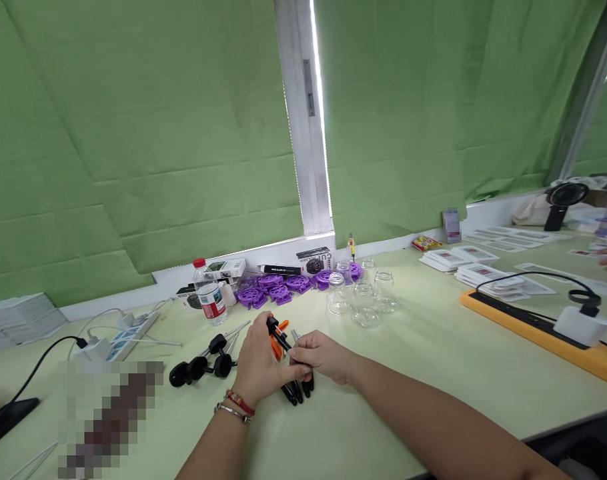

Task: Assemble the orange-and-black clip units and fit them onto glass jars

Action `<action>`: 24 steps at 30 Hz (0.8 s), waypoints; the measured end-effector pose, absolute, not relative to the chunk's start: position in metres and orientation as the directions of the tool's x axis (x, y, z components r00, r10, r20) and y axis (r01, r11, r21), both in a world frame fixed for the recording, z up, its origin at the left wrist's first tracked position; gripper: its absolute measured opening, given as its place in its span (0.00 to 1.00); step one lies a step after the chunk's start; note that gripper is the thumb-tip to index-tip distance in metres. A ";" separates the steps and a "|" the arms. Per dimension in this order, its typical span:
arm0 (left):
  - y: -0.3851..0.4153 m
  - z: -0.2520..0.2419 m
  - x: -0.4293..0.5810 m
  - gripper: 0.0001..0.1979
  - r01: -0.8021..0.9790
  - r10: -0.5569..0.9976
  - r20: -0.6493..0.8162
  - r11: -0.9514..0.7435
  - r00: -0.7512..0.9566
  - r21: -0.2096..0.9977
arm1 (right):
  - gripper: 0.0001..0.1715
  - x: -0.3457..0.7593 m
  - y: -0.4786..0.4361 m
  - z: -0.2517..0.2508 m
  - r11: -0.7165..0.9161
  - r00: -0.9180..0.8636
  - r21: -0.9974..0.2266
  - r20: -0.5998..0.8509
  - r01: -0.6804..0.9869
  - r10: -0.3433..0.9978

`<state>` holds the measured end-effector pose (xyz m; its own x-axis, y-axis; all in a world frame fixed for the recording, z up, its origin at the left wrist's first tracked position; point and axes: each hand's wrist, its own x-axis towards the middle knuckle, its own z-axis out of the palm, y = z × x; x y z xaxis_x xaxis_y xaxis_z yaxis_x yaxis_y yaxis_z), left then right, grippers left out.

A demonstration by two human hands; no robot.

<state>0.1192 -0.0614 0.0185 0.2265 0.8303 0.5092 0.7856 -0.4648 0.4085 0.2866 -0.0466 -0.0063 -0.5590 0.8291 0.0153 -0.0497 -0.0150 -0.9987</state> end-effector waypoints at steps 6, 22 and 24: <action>-0.056 0.017 0.112 0.62 0.744 0.720 0.630 -0.584 0.290 0.324 | 0.15 0.297 -0.036 0.000 0.143 -0.382 -0.987 0.107 0.067 0.918; -0.027 -0.007 0.093 0.28 0.748 0.885 0.427 -0.156 -0.184 0.645 | 0.15 0.328 0.026 -0.030 0.041 0.029 -0.368 0.182 0.929 0.983; -0.029 -0.007 0.097 0.27 0.744 0.897 0.414 -0.169 -0.156 0.646 | 0.15 0.330 0.028 -0.033 0.030 0.029 -0.350 0.162 0.936 0.986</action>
